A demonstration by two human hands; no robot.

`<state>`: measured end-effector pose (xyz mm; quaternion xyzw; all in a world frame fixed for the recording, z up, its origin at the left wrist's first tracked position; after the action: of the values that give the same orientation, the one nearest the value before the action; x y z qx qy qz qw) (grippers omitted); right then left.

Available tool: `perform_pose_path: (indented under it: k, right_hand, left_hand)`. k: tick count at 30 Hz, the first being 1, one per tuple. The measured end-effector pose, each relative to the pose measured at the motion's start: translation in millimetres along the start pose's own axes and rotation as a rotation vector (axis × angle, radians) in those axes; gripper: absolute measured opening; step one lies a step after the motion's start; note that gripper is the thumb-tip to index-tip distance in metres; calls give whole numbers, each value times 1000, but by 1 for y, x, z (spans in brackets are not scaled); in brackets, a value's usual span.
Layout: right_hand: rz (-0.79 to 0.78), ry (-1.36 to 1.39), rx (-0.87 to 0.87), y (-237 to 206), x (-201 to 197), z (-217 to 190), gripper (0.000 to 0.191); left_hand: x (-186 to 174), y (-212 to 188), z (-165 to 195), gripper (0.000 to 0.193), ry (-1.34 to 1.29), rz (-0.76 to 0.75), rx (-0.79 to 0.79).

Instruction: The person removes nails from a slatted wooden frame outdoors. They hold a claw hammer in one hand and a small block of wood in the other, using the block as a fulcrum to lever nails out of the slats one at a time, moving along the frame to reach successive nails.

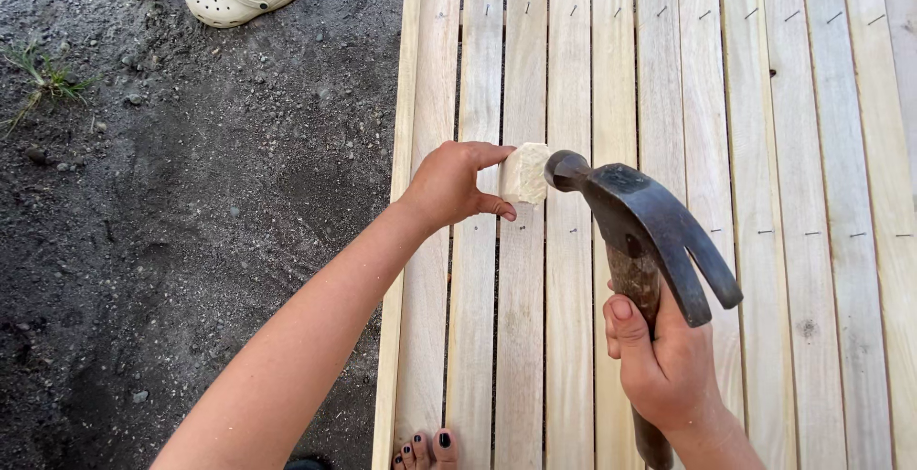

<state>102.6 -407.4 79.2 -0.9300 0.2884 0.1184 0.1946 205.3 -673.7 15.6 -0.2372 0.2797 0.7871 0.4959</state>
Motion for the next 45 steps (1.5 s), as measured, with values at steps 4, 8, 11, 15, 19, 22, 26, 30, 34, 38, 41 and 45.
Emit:
perform_pose_path:
  k: [4, 8, 11, 15, 19, 22, 26, 30, 34, 38, 41, 45]
  right_hand:
    - [4, 57, -25, -2, -9, 14, 33]
    - [-15, 182, -84, -13, -11, 32, 33]
    - [39, 94, 37, -8, 9, 61, 36]
    - [126, -595, 203, 42, 43, 103, 34]
    - [306, -509, 80, 70, 7, 101, 31]
    - [208, -24, 180, 37, -21, 91, 24]
    - [72, 146, -3, -1, 14, 80, 23]
    - [109, -675, 253, 63, 57, 87, 36]
    - [317, -453, -13, 66, 10, 62, 36]
    - [219, -52, 238, 12, 3, 69, 36]
    - [128, -547, 81, 33, 47, 75, 34]
    - [226, -590, 268, 81, 41, 75, 39]
  left_hand:
    - [0, 1, -3, 78, -10, -36, -10]
    - [2, 3, -8, 74, -38, -55, 58]
    - [1, 5, -13, 75, -62, -60, 73]
    - [1, 6, -15, 74, -54, -71, 59]
    - [1, 7, -12, 73, -53, -28, 154]
    - [3, 7, -13, 74, -87, -66, 67]
    - [2, 4, -15, 73, -117, -77, -10]
    - [-2, 2, -14, 75, -130, -63, 4]
    - [-1, 1, -17, 73, -110, -92, -17]
    - [3, 3, -20, 71, -266, -29, -54]
    - [3, 3, -23, 71, -251, -21, -67]
    - [1, 5, -26, 68, -159, -9, 30]
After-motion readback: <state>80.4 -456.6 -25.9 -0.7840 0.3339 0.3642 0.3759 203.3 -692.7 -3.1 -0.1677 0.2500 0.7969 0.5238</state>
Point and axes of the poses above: each hand's wrist, its own y-axis towards the middle knuckle, its own x-axis out of the palm, z = x × y, the point moved 3 cm from there along y, towards the middle knuckle, and after that the axes turned 13 degrees about x, right-handed, at the moved point
